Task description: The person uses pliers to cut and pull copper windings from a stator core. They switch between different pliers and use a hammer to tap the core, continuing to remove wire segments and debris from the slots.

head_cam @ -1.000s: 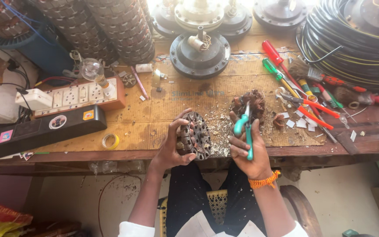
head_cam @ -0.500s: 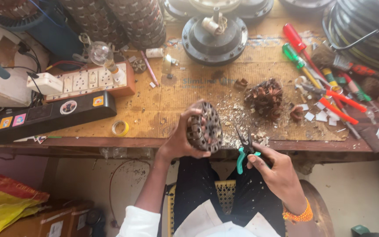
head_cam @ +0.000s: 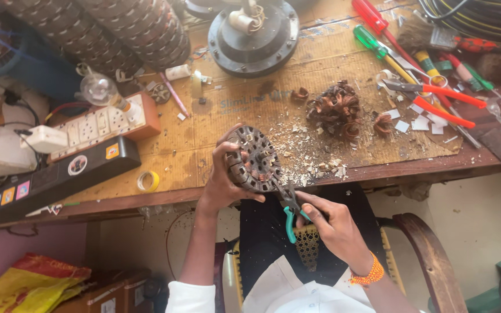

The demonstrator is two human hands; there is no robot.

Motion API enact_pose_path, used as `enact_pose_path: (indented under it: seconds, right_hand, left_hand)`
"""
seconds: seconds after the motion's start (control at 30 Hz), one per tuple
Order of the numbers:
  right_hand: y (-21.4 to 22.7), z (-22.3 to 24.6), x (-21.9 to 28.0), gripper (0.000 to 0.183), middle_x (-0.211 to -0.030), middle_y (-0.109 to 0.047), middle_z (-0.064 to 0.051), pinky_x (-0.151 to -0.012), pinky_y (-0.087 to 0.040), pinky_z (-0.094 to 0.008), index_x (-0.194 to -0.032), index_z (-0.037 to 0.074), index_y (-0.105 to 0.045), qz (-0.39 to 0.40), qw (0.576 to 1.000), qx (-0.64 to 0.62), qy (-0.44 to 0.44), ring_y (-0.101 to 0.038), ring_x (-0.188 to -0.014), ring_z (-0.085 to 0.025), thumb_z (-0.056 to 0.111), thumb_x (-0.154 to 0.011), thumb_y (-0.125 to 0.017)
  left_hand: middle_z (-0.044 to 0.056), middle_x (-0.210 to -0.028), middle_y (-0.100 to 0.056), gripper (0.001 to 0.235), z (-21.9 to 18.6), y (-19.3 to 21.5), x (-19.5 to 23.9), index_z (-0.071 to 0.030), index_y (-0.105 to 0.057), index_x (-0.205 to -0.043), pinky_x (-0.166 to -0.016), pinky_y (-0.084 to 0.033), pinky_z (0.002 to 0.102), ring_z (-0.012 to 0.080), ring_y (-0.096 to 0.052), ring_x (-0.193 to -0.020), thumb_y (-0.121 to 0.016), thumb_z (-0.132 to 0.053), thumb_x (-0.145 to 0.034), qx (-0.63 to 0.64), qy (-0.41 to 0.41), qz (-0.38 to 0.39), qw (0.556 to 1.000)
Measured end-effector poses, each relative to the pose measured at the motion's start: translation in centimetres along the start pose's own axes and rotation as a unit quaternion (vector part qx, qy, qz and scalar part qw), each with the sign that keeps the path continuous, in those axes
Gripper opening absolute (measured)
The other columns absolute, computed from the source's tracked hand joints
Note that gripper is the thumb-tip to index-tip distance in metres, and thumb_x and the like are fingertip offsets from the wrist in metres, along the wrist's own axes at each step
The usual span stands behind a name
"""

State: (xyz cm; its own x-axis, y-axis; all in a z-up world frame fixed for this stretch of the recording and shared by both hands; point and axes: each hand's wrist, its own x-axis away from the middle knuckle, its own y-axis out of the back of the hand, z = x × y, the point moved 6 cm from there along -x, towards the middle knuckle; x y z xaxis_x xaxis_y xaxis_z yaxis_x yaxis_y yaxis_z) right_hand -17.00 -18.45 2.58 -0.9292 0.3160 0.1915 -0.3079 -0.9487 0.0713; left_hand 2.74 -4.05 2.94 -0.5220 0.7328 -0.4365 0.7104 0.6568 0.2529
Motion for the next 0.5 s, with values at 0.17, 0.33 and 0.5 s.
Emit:
enact_pose_path:
  seconds: [0.17, 0.33, 0.5]
  right_hand:
    - [1.5, -0.3, -1.2, 0.039, -0.07, -0.072, -0.007, -0.063, -0.06, -0.028, -0.132, 0.005, -0.067, 0.038, 0.996, 0.065, -0.048, -0.072, -0.064, -0.01, 0.02, -0.096, -0.059]
    - [-0.8, -1.3, -1.6, 0.04, -0.069, -0.071, -0.003, -0.057, -0.06, -0.024, -0.134, 0.007, -0.063, -0.003, 1.0, 0.019, 0.003, -0.07, -0.061, -0.007, 0.022, -0.097, -0.056]
    - [-3.2, -2.5, -0.6, 0.04, -0.068, -0.069, -0.004, -0.05, -0.044, -0.025, -0.135, 0.007, -0.065, -0.099, 0.993, 0.004, 0.061, -0.052, -0.053, -0.009, 0.022, -0.1, -0.057]
  left_hand:
    - [0.025, -0.166, -0.018, 0.117, -1.1, -0.1, -0.3, -0.029, -0.025, -0.143, -0.117, -0.051, 0.05, 0.0393, -0.042, -0.15, -0.099, -0.037, -0.053, -0.028, -0.046, 0.016, 0.998]
    - [0.023, -0.165, -0.017, 0.118, -0.5, -0.3, -0.3, -0.03, -0.02, -0.145, -0.118, -0.053, 0.05, 0.0375, -0.037, -0.149, -0.1, -0.03, -0.058, 0.007, -0.029, 0.029, 0.999]
    - [0.021, -0.155, -0.027, 0.123, 0.7, -0.2, 0.6, -0.03, -0.021, -0.143, -0.12, -0.046, 0.053, 0.0368, -0.034, -0.142, -0.1, -0.028, -0.048, -0.06, -0.027, 0.002, 0.998]
